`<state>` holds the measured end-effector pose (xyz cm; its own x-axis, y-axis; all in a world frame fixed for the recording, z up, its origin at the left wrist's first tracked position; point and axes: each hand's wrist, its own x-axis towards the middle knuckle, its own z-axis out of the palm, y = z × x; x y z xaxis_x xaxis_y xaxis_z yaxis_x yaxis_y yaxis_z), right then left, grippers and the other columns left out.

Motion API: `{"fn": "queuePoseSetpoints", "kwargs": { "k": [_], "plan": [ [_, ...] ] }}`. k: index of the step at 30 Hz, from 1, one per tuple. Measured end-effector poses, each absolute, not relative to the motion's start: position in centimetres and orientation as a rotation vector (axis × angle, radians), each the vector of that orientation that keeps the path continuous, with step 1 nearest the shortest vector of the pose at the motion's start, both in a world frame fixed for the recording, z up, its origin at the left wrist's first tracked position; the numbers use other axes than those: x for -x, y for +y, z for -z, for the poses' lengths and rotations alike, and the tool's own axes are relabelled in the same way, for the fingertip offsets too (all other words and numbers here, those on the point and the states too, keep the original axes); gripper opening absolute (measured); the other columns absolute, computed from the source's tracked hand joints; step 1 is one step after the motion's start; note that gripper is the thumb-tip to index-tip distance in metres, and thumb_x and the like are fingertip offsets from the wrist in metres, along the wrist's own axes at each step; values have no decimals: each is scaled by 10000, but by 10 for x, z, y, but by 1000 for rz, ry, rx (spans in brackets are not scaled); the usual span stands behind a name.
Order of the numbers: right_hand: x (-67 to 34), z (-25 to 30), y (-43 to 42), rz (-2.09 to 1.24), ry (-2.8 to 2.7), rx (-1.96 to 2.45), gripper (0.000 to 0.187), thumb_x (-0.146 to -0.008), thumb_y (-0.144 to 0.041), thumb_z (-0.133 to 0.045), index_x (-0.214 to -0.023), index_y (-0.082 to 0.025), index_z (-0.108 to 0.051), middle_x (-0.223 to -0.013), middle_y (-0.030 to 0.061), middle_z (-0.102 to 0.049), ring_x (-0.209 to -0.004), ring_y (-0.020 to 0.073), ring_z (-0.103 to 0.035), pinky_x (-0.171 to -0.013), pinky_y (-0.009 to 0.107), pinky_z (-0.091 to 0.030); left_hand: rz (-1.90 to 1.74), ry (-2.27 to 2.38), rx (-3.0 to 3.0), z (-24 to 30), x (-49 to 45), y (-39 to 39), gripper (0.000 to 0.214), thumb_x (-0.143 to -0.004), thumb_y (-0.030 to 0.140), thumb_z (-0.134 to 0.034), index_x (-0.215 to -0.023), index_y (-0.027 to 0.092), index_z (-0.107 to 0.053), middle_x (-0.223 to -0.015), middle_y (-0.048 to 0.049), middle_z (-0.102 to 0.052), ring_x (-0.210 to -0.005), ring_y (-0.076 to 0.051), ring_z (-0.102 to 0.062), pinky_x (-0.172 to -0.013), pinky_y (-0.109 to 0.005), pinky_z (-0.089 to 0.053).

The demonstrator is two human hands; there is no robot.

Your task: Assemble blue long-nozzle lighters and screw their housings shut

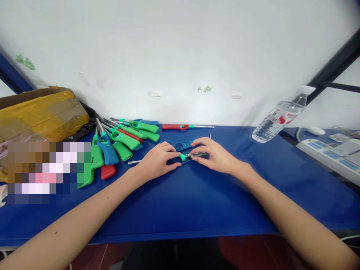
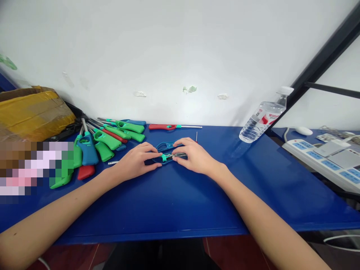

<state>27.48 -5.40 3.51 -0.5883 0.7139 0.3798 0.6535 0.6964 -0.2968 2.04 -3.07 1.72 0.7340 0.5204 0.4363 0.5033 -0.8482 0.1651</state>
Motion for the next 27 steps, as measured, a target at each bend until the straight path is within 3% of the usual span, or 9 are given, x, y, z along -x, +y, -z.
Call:
{"fn": "queuePoseSetpoints", "kwargs": {
  "k": [5, 15, 27],
  "plan": [
    [-274, -31, -52, -196, -2422, 1000, 151, -887, -233, -606, -939, -222, -747, -1072, 85, -670, -1053, 240, -594, -928, 432, -506, -767, 894, -2838, -17, -23, -32, 282, -892, 396, -618, -1068, 203, -723, -968, -75, -675, -923, -214, -580, -825, -340, -497],
    [-270, -28, -53, -235, -2399, 972, 145, -897, -214, -589, -909, -196, -732, -1070, 90, -672, -1060, 235, -591, -940, 421, -505, -801, 1032, -2784, -13, -29, -31, 207, -872, 372, -656, -981, 224, -752, -890, -48, -690, -862, -195, -585, -757, -307, -465],
    [-267, -22, -53, -213, -2350, 959, 174, -920, -211, -558, -948, -203, -729, -1030, 86, -689, -964, 217, -621, -870, 401, -532, -836, 1033, -2865, -7, -29, -32, 235, -920, 367, -593, -1012, 198, -729, -864, -49, -668, -843, -186, -583, -775, -310, -453]
  ]
}}
